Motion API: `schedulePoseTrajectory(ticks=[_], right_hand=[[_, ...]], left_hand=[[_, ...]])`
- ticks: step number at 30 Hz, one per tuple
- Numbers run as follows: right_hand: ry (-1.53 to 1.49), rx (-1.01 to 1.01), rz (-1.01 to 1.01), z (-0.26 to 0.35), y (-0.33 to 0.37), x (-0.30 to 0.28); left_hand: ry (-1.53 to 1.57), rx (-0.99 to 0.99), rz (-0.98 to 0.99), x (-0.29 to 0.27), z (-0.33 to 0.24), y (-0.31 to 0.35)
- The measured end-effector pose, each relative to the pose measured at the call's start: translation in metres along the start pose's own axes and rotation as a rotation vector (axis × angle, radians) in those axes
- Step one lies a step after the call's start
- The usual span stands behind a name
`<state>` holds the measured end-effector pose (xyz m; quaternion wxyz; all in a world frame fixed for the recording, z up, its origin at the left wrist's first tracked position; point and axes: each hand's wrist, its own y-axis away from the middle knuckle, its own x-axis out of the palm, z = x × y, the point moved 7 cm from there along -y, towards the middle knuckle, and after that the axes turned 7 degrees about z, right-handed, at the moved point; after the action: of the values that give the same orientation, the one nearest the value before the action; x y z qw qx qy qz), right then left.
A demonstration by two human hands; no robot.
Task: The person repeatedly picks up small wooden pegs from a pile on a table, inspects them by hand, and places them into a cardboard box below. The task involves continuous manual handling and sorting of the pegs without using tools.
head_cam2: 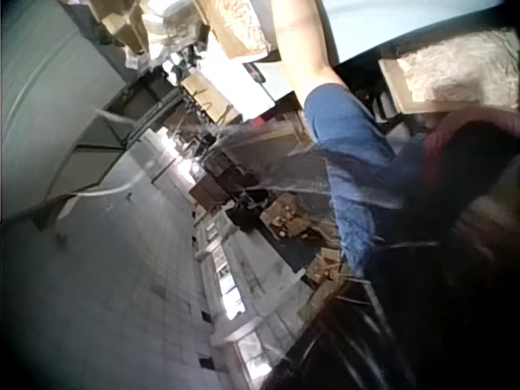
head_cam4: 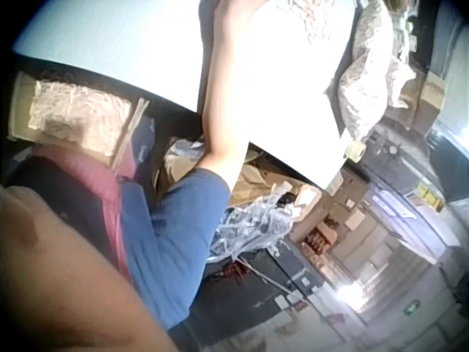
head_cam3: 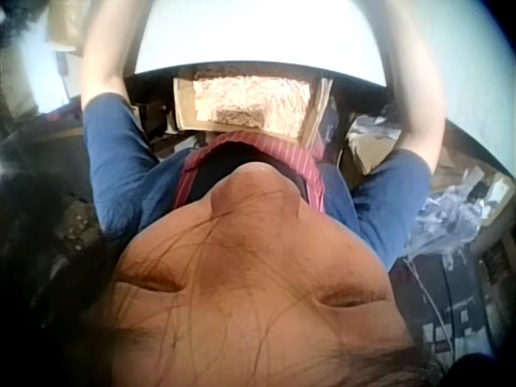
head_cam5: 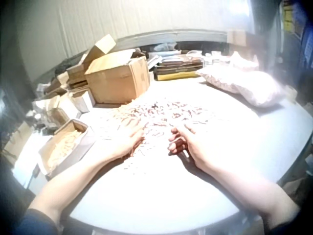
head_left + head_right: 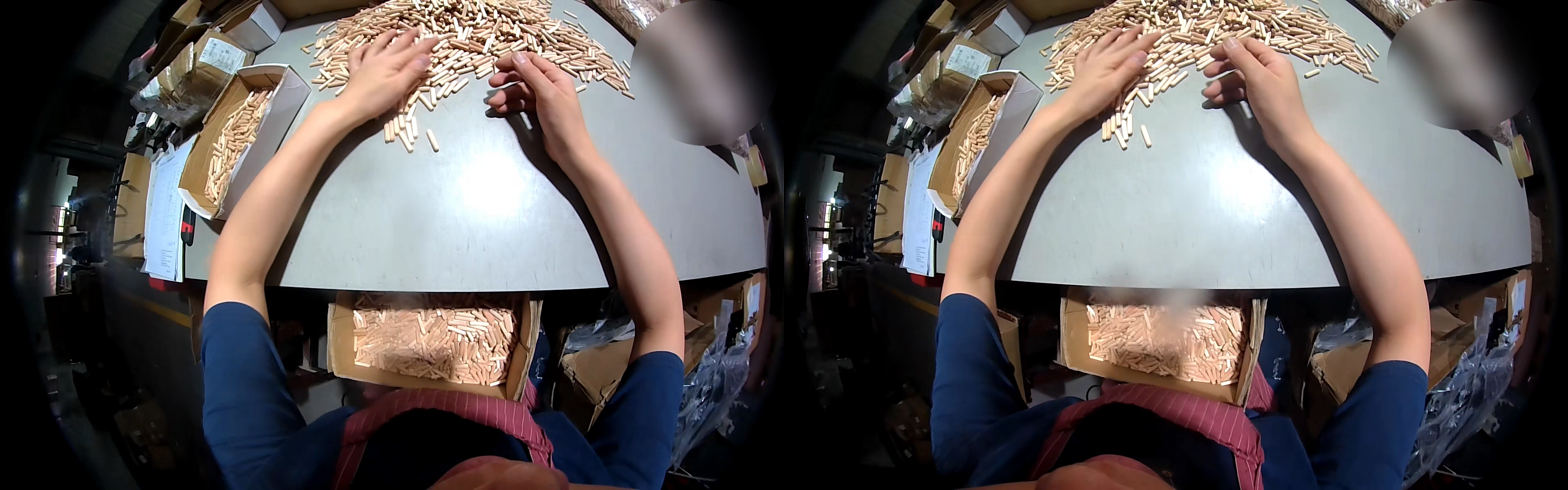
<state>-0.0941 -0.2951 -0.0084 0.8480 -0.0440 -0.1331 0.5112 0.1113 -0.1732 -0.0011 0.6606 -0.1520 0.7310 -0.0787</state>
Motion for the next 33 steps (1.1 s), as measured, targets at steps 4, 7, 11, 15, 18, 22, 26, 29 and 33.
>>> schedulePoseTrajectory(ticks=[4,7,11,15,18,22,26,29,33], right_hand=[[-0.007,0.014,0.035,-0.001,0.002,0.001],[-0.003,0.002,0.033,0.000,0.004,0.006],[0.022,-0.029,0.112,0.001,0.008,0.019],[0.072,-0.027,0.157,0.003,0.014,0.027],[0.124,-0.024,0.152,0.007,0.015,0.028],[0.140,-0.011,0.129,0.007,0.017,0.029],[0.180,-0.039,0.137,0.008,0.016,0.029],[0.200,-0.063,0.154,0.009,0.017,0.031],[0.217,-0.066,0.167,0.010,0.023,0.039]], left_hand=[[0.019,0.049,0.091,0.007,-0.025,0.005],[0.028,0.136,0.110,0.003,-0.051,0.020],[0.077,0.205,0.150,-0.011,-0.082,0.051],[0.080,0.193,0.226,-0.022,-0.104,0.077],[0.064,0.191,0.274,-0.029,-0.113,0.098],[0.038,0.159,0.331,-0.044,-0.122,0.124],[-0.038,0.079,0.399,-0.055,-0.123,0.152],[-0.043,0.000,0.419,-0.063,-0.120,0.171],[0.010,-0.118,0.378,-0.064,-0.113,0.190]])
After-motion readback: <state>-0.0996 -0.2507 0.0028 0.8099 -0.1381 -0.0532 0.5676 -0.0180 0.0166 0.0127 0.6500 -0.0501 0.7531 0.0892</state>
